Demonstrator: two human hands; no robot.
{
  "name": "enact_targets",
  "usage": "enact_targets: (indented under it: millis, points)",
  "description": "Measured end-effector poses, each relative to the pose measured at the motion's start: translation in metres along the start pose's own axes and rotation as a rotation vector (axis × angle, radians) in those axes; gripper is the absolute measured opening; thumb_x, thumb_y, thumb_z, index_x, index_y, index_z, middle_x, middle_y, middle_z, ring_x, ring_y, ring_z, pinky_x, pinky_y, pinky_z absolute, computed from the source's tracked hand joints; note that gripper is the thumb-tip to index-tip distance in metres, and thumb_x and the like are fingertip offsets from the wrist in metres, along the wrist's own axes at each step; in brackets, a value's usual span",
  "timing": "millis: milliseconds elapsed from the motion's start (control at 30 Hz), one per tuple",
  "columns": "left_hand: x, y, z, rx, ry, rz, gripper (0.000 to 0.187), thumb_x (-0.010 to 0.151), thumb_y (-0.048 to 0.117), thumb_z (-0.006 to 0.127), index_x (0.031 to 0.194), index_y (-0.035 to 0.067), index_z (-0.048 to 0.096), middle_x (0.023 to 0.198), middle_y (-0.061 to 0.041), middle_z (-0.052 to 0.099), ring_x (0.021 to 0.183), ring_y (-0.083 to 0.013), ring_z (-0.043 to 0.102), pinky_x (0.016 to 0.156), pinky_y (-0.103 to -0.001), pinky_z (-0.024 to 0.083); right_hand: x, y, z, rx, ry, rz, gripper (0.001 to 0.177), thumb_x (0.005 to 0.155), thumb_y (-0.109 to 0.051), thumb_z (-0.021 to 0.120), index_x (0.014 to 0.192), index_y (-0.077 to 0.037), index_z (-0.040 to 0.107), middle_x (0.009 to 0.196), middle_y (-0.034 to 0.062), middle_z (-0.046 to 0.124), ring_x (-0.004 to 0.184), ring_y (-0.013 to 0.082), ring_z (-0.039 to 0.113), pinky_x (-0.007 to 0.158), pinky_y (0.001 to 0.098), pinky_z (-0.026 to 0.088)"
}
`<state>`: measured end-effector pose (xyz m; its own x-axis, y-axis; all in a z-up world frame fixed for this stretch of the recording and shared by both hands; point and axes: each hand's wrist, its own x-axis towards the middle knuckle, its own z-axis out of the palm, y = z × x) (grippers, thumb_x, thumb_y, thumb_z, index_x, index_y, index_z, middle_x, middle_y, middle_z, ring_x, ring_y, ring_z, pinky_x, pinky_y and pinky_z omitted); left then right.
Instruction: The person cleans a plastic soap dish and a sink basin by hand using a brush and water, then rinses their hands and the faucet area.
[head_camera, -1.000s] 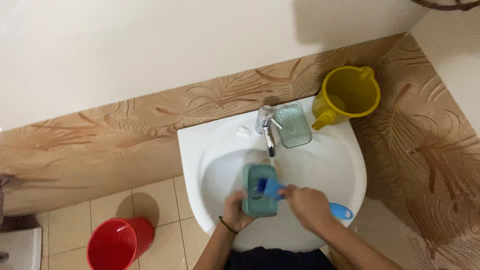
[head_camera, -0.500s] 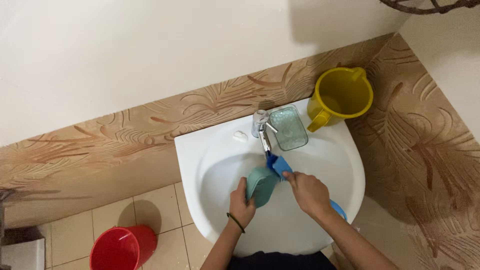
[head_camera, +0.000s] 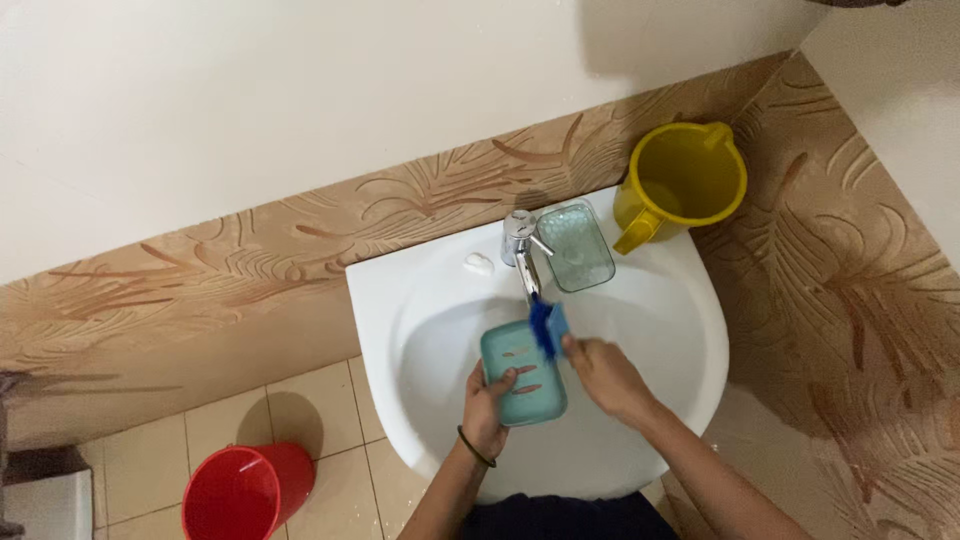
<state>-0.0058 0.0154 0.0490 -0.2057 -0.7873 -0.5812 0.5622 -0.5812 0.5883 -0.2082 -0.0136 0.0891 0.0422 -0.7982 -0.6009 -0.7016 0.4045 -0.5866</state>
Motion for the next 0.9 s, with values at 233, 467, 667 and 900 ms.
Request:
enact_targets:
  millis: [233, 467, 667, 900]
  points:
    - [0.002, -0.006, -0.018, -0.101, 0.054, -0.112, 0.043, 0.096, 0.008, 0.059, 0.136, 0.002, 0.047, 0.124, -0.022, 0.069, 0.106, -0.0365, 0.072, 0.085, -0.051, 0.062, -0.044, -0.011, -0.003, -0.232, -0.083, -0.042, 0.060, 0.101, -0.053, 0.034, 0.097, -0.009, 0.074, 0.067, 0.0121, 0.069, 0.067, 0.0297, 0.072, 0.071, 0.0480, 0.057]
    - [0.031, -0.003, -0.011, 0.079, 0.056, -0.081, 0.069, 0.097, 0.030, 0.056, 0.155, 0.012, 0.023, 0.143, -0.019, 0.055, 0.122, -0.0346, 0.064, 0.092, -0.049, 0.063, -0.035, -0.020, -0.002, -0.755, 0.212, -0.261, 0.061, 0.096, -0.062, 0.047, 0.081, -0.008, 0.070, 0.063, 0.0124, 0.070, 0.059, 0.0295, 0.072, 0.056, 0.0410, 0.058]
    - [0.037, -0.013, -0.011, 0.507, -0.058, 0.054, 0.085, 0.102, 0.052, 0.051, 0.164, 0.017, 0.005, 0.156, -0.016, 0.043, 0.136, -0.0279, 0.053, 0.102, -0.040, 0.056, -0.031, -0.016, 0.016, -0.834, 0.249, -0.152, 0.059, 0.095, -0.063, 0.051, 0.077, -0.011, 0.070, 0.066, 0.0105, 0.071, 0.062, 0.0254, 0.073, 0.056, 0.0378, 0.059]
    - [0.034, -0.012, -0.007, 0.099, -0.003, -0.173, 0.067, 0.101, 0.043, 0.050, 0.154, 0.015, 0.019, 0.141, -0.016, 0.057, 0.126, -0.0318, 0.064, 0.097, -0.044, 0.060, -0.032, -0.003, 0.026, -0.837, 0.125, -0.345, 0.016, 0.093, -0.027, 0.061, 0.096, -0.022, 0.076, 0.084, 0.0085, 0.075, 0.073, 0.0249, 0.076, 0.064, 0.0403, 0.060]
